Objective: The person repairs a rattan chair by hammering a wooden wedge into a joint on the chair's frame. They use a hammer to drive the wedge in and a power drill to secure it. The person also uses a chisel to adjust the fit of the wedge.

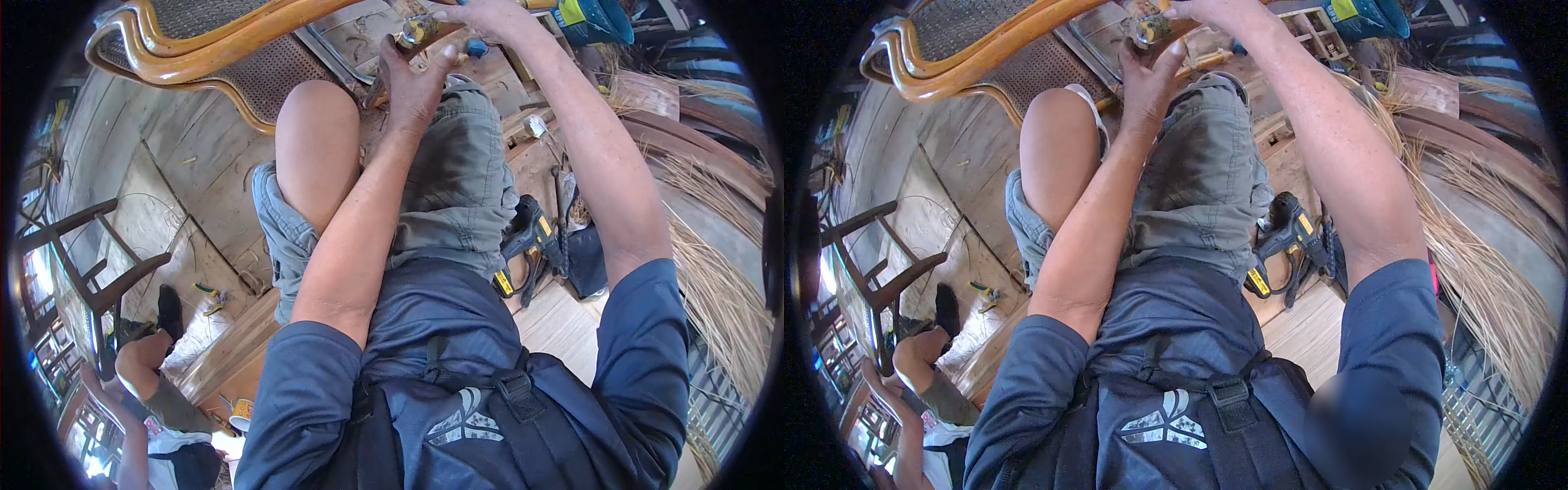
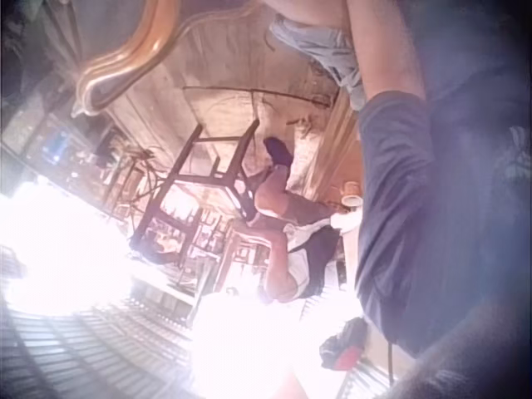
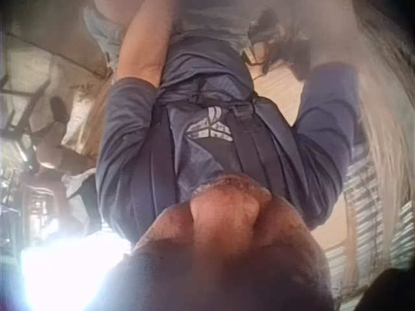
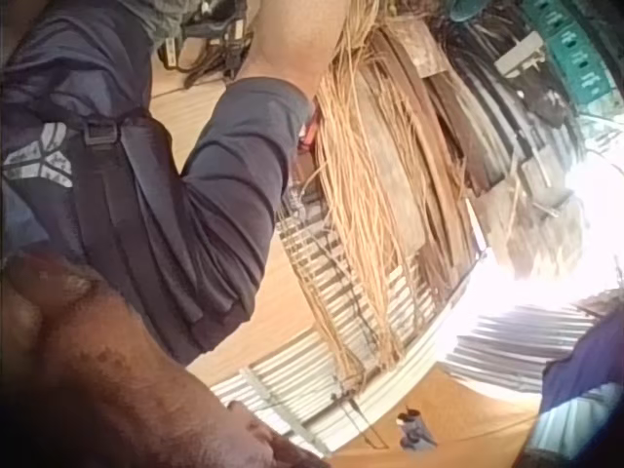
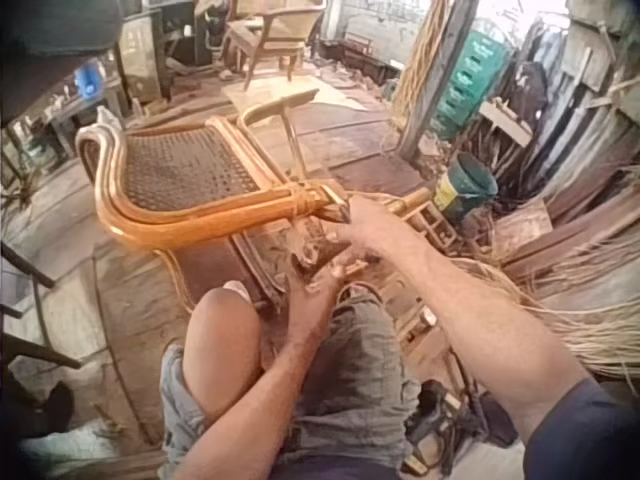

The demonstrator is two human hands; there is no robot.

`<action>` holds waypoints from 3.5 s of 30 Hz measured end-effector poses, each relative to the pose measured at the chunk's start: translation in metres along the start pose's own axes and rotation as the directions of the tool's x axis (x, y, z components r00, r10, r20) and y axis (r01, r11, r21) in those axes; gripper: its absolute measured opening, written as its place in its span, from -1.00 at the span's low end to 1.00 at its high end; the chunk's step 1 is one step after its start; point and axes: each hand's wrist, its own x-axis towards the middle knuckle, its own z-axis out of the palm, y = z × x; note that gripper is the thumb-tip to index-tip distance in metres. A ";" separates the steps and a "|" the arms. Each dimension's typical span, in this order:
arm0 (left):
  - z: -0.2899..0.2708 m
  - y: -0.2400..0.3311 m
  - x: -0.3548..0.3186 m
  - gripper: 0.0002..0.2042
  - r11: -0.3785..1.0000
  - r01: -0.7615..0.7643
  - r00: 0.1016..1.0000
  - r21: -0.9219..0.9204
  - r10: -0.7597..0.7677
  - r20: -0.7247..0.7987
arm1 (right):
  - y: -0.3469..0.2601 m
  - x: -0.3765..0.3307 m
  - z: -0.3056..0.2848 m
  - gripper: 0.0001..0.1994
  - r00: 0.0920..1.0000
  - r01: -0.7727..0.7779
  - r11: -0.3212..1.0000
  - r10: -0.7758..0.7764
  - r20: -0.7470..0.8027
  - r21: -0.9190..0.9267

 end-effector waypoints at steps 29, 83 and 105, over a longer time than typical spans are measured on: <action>-0.026 0.016 -0.024 -0.30 0.586 -0.426 0.905 0.689 0.280 0.321 | 0.013 0.020 0.014 -0.47 0.996 -0.084 0.984 0.081 -0.029 -0.158; -0.122 -0.084 -0.152 -0.65 -0.148 0.076 0.340 0.986 -0.926 -0.165 | -0.036 -0.026 0.010 -0.45 0.983 -0.071 0.865 0.145 -0.113 0.496; -0.155 -0.127 -0.144 -0.60 -0.141 -0.138 0.296 0.980 -0.950 -0.095 | 0.179 -0.298 0.103 -0.61 0.776 -0.556 0.822 0.566 -0.280 0.120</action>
